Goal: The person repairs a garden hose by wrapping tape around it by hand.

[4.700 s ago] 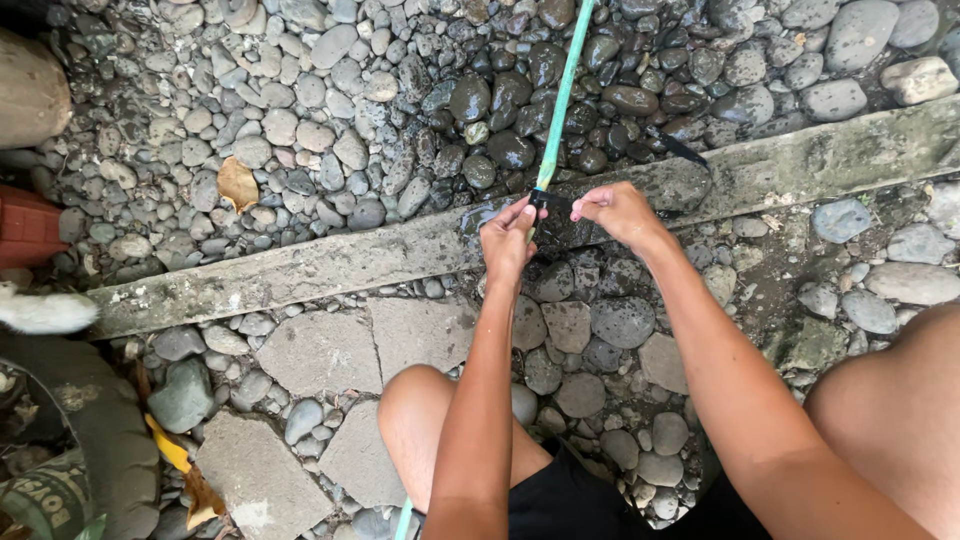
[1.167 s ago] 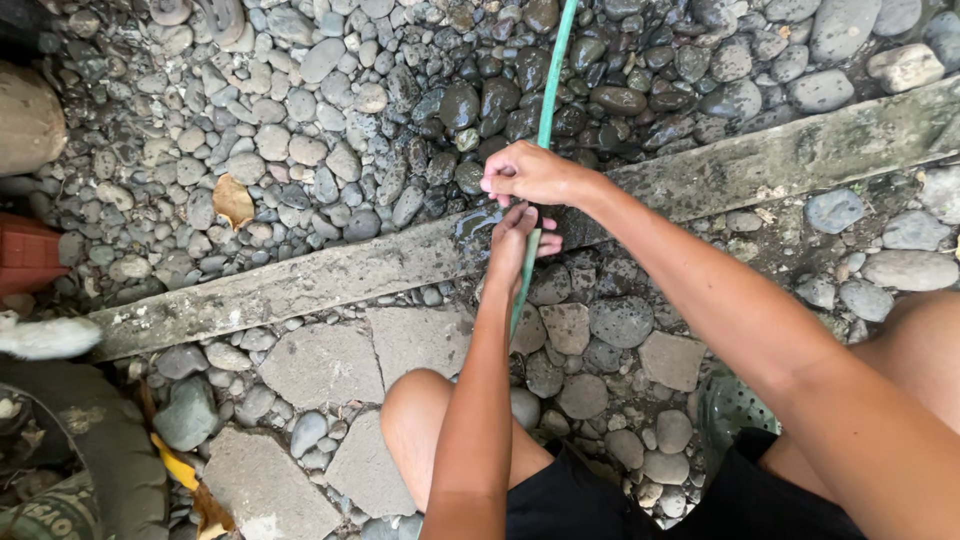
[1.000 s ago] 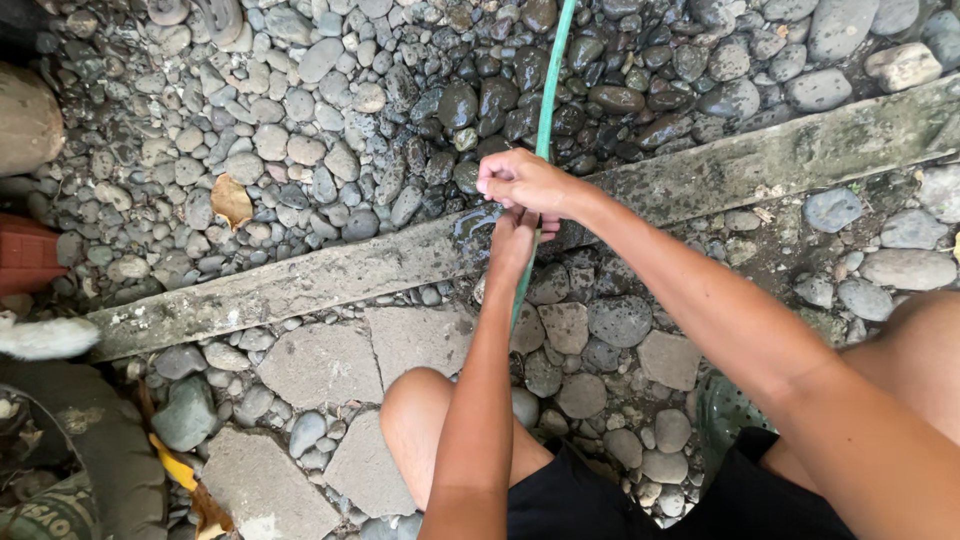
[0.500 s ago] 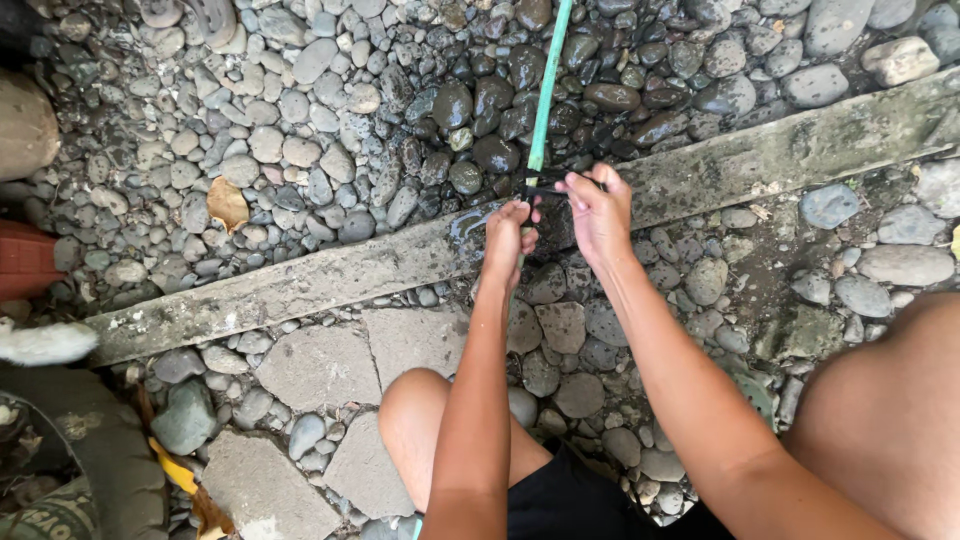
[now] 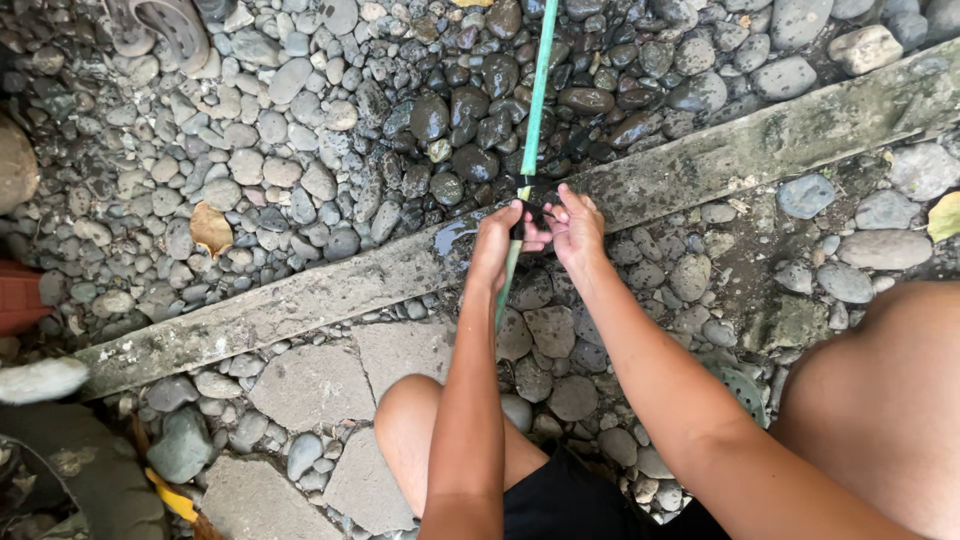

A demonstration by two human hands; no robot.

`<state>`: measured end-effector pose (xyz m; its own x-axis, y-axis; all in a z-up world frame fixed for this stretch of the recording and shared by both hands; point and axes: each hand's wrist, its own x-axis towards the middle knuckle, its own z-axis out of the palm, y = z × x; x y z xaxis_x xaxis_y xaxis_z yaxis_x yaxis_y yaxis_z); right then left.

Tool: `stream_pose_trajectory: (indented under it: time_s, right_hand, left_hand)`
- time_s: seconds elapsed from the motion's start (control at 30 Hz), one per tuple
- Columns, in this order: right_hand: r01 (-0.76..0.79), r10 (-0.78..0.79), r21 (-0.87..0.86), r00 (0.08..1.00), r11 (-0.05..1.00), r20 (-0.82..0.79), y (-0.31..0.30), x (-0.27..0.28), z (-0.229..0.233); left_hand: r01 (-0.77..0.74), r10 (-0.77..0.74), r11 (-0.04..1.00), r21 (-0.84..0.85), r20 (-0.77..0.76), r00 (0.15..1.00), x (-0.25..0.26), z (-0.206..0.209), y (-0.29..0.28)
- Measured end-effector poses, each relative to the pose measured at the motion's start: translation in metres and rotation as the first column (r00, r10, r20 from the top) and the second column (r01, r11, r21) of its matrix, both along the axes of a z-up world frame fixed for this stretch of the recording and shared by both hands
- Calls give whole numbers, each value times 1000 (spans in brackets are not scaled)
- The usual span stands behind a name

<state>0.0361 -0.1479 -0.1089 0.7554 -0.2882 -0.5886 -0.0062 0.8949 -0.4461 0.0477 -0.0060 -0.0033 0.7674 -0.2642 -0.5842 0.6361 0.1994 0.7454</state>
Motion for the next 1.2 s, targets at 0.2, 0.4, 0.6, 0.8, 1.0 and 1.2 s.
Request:
stream_pose_trajectory:
  time_s: [0.2, 0.4, 0.6, 0.8, 1.0, 1.2]
  right_hand:
    - [-42, 42, 41, 999, 998, -17, 4, 3, 1]
    - [-119, 116, -43, 992, 992, -51, 21, 10, 12]
    - [-111, 100, 252, 994, 961, 54, 53, 22, 6]
    - [-359, -73, 653, 841, 667, 537, 64, 28, -61]
    - [-345, -81, 747, 880, 569, 469, 70, 33, -85]
    - [-397, 79, 339, 740, 853, 668, 65, 24, -56]
  left_hand:
    - [57, -66, 996, -68, -139, 988, 5, 1, 1]
    - [-24, -71, 902, -431, -203, 977, 3, -13, 3]
    - [-111, -10, 789, -605, -193, 981, -8, -25, -2]
    - [-234, -33, 598, -767, -315, 948, -15, -7, -5]
    - [-223, 27, 635, -740, -268, 963, -18, -17, -9]
    - [-303, 152, 736, -606, -288, 946, -18, -34, -15]
